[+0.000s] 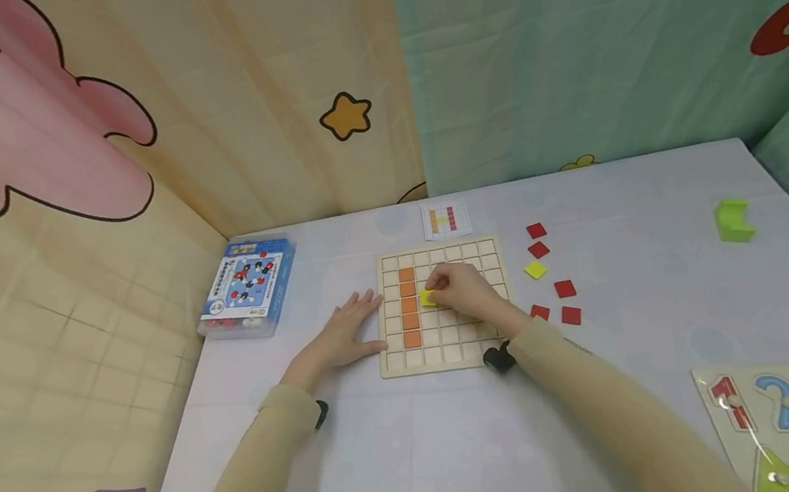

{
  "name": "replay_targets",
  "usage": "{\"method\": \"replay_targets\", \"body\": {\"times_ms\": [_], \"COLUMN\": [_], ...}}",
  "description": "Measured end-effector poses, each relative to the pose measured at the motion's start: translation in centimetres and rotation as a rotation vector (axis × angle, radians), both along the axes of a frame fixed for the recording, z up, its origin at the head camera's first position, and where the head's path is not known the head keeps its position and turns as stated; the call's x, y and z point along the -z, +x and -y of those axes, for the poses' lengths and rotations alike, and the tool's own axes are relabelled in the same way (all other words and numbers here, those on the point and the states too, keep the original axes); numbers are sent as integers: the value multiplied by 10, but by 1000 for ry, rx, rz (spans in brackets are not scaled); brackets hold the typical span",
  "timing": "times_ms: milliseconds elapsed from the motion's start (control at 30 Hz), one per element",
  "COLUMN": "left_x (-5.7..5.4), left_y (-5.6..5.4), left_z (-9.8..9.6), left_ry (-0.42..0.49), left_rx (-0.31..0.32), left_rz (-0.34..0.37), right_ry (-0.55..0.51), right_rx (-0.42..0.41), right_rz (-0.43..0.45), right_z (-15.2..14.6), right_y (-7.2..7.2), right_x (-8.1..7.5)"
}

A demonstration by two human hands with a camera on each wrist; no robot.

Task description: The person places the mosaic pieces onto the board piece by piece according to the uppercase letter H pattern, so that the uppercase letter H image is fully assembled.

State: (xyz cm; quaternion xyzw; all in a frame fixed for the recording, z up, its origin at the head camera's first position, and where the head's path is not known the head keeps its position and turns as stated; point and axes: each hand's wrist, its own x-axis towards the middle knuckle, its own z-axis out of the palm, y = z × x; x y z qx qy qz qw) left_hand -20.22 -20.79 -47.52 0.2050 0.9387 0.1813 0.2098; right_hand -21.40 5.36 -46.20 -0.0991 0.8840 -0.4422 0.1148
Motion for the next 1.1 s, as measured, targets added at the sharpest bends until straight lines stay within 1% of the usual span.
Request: {"method": "replay_targets", "body": {"times_ms": [167, 300, 433, 600, 733, 933, 1100], "left_x": [1, 0, -1, 1, 1, -2, -3], "left_y": [0, -1, -1, 1, 1, 2, 2], "left_z": [-1, -1, -1, 0, 0, -1, -1], "left_ry": [-7, -5, -11, -12, -13, -8, 1], "left_rx": [-8, -12, -14, -7, -13, -13, -12], "left_rz": [9, 2, -2, 0, 3, -4, 6], "right_ry": [38, 80, 115, 163, 193, 178, 132], "right_rx": [-24, -31, -39, -53, -59, -59, -47], "right_rz": [9, 21, 13, -13, -33, -19, 7], "right_z": [7, 9, 11, 13, 14, 13, 1], "right_y": [-4, -4, -4, -2, -3, -2, 3], "right_x": [2, 1, -1, 3, 5, 3, -3]}}
